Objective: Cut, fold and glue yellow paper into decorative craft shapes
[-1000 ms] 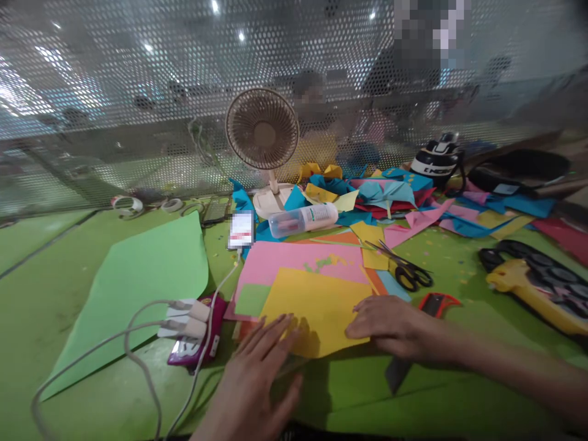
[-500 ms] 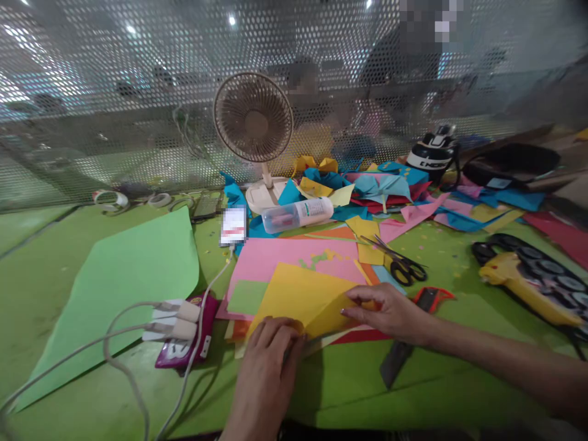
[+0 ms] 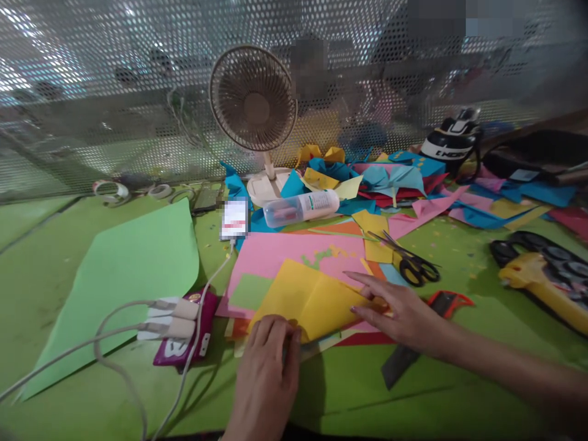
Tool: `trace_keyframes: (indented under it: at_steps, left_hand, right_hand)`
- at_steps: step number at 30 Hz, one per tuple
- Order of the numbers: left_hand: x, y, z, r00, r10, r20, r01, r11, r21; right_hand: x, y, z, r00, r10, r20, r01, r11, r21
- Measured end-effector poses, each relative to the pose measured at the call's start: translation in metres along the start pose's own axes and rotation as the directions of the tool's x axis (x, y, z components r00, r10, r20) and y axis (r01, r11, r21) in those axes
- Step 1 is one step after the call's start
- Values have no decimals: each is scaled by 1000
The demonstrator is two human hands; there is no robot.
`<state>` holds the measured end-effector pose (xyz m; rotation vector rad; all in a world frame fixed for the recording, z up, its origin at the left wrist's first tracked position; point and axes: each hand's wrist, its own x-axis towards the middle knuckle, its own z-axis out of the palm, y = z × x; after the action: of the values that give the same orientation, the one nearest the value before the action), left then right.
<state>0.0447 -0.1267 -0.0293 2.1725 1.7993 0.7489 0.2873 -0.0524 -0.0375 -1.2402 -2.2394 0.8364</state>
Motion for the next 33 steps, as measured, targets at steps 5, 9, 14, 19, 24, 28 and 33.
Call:
trace_keyframes:
  at_steps: [5,9,14,19,24,28,33]
  left_hand:
    - [1,-6,3,1000,13,-14,-12,998,68]
    - [3,-8,3,1000,-3,19,0,988,153]
    - [9,-8,-1,995,-33,94,14,982,188]
    - [17,-10,-6,982,-45,182,8,980,199]
    - [19,-18,-5,985,5,170,-39,979,198]
    - [21,-22,-5,984,62,164,-89,983,163]
    - [25,-20,-6,988,49,147,-71,987,147]
  right_hand:
    - [7,-1,-2,997,31,69,-24,995,-95]
    - [7,1,1,1000,-26,-16,21,969,-247]
    - [-4,-5,10,940,-339,-33,265,790,-552]
    - [-16,-14,15,832,-489,262,548,654,-522]
    - [-22,-11,15,830,-422,366,550,733,-400]
    - [-23,-10,14,841,-380,386,507,803,-315]
    - [-22,-14,15,864,-336,374,456,838,-299]
